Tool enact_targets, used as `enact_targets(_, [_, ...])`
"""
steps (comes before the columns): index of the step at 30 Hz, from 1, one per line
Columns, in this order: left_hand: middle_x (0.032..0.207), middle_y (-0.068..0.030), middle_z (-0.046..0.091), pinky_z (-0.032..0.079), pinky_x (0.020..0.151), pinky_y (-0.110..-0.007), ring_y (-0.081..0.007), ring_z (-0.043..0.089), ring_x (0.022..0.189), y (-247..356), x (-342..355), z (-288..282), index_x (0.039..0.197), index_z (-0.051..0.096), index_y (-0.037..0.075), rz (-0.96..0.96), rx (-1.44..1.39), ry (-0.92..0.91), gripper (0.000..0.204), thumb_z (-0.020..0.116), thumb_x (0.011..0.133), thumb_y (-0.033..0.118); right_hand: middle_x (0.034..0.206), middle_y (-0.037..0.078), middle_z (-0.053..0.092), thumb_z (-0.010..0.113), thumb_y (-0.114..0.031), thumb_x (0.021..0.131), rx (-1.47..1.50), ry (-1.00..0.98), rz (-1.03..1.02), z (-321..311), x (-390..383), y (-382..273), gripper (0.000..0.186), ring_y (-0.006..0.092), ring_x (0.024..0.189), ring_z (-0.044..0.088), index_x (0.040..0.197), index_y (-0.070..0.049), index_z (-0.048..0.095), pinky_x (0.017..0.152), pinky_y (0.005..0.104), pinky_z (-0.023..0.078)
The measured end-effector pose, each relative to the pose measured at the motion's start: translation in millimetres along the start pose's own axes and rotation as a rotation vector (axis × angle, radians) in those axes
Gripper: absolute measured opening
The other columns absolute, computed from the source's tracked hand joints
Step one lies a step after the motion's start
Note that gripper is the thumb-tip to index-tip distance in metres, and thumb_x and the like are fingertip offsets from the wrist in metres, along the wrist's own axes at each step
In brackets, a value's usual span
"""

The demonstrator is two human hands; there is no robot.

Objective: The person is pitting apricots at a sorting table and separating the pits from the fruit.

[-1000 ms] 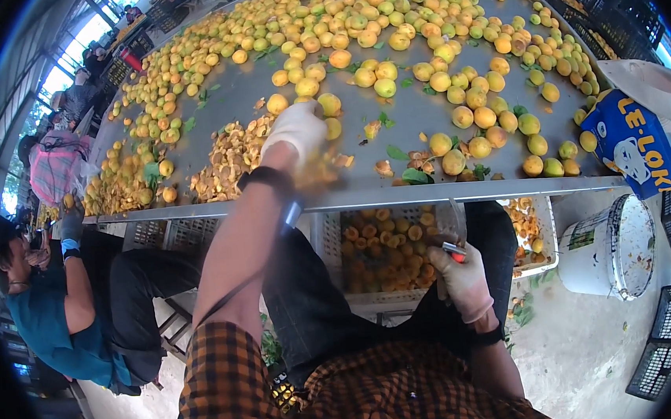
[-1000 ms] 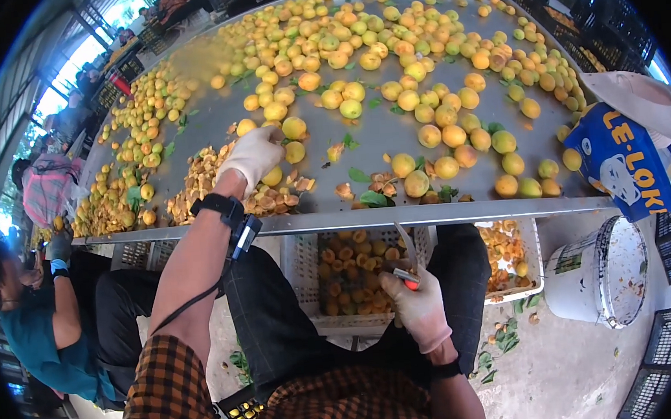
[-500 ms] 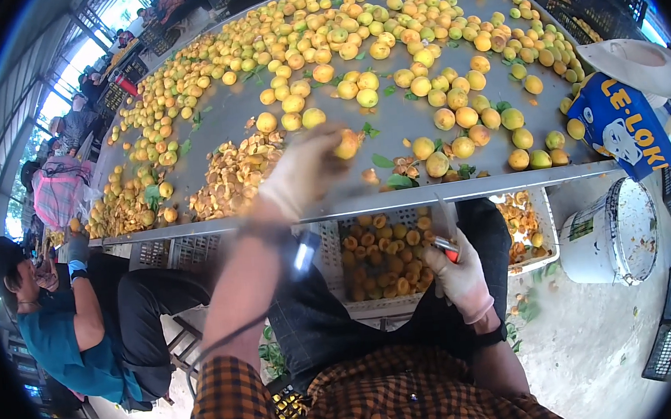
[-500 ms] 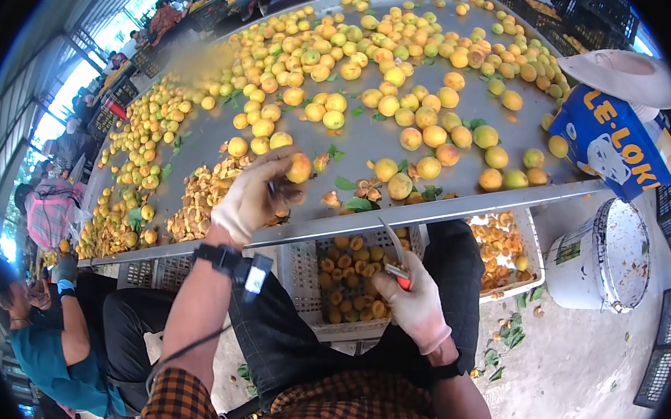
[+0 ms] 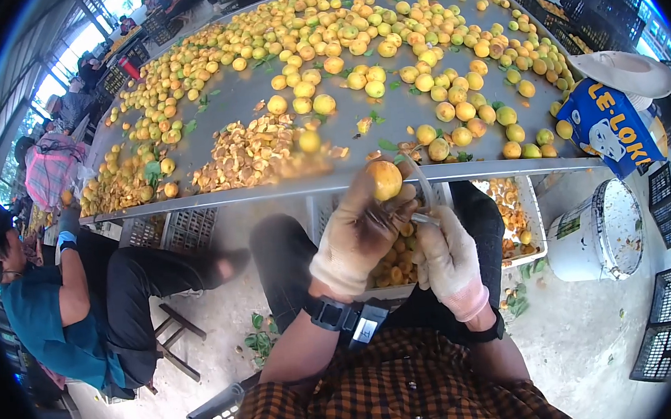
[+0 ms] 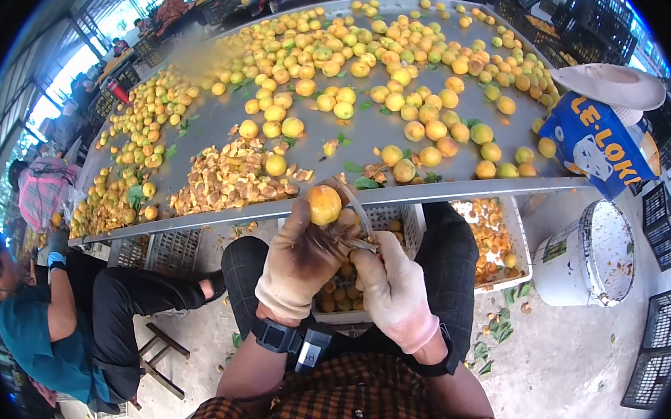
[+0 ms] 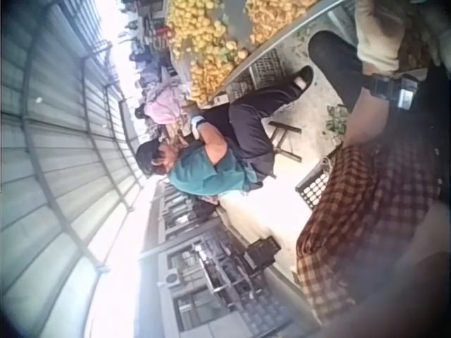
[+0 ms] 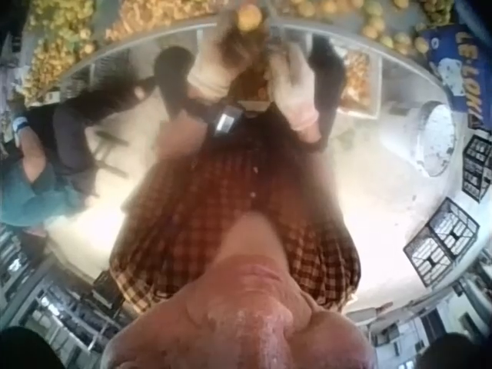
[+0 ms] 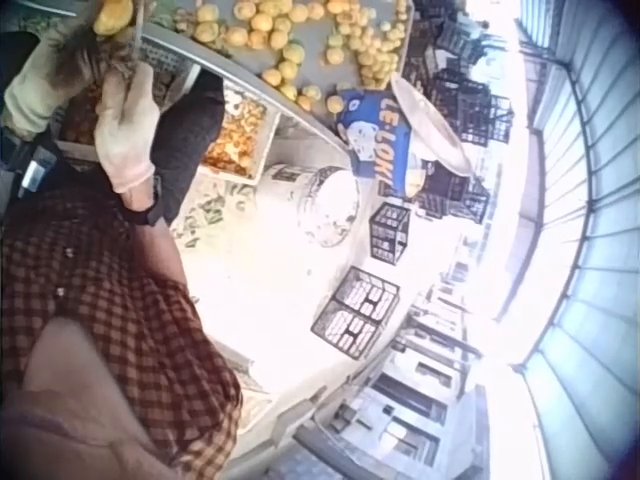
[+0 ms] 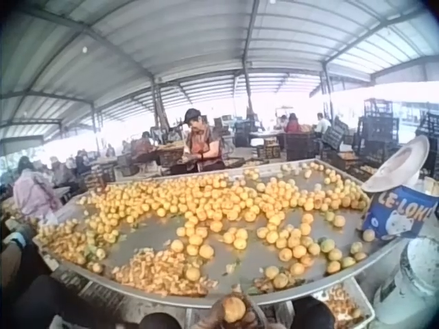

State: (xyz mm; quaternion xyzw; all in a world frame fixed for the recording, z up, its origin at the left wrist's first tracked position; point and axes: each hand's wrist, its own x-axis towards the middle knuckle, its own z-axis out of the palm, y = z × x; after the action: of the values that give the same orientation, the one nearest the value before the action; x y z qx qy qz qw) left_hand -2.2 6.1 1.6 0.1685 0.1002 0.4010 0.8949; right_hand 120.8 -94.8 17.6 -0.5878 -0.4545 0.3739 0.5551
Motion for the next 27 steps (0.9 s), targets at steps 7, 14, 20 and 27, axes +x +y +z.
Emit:
enact_targets(7, [0.123,-0.0078,0.056,0.044,0.097,-0.035,-0.0187,0.056,0.11,-15,-10,6,0.131,0.05,0.011,0.164,0.179,-0.051,0.043,0.06,0.093,0.029,0.064,0.015,0.057,0.056,-0.017,0.093,-0.136,0.017,-0.081,7,-2,-1,0.02,0.0292,0.058,0.061,0.106,-0.001,0.053,0.054,0.0331,0.046])
enact_targets(14, [0.11,-0.007,0.061,0.043,0.096,-0.032,-0.017,0.055,0.108,-23,-9,15,0.12,0.055,0.003,0.044,0.052,0.046,0.047,0.055,0.094,0.042,0.071,0.021,0.06,0.055,-0.015,0.093,-0.217,0.085,-0.192,21,5,9,0.022,0.0422,0.068,0.061,0.109,-0.001,0.051,0.056,0.0398,0.048])
enact_targets(20, [0.121,-0.0114,0.06,0.042,0.101,-0.039,-0.0245,0.055,0.112,-32,-7,11,0.127,0.052,0.005,0.079,0.161,0.116,0.055,0.055,0.091,0.047,0.074,0.025,0.06,0.055,-0.015,0.092,-0.287,0.115,-0.223,22,10,19,0.025,0.0453,0.074,0.06,0.113,-0.002,0.049,0.056,0.0455,0.048])
enact_targets(27, [0.116,-0.0099,0.061,0.043,0.099,-0.037,-0.0235,0.056,0.11,-21,-7,3,0.123,0.054,0.004,0.154,0.273,0.025,0.048,0.065,0.089,0.035,0.069,0.021,0.059,0.056,-0.018,0.093,-0.223,0.027,-0.112,12,4,20,0.026,0.0373,0.063,0.062,0.11,0.002,0.051,0.054,0.0379,0.047])
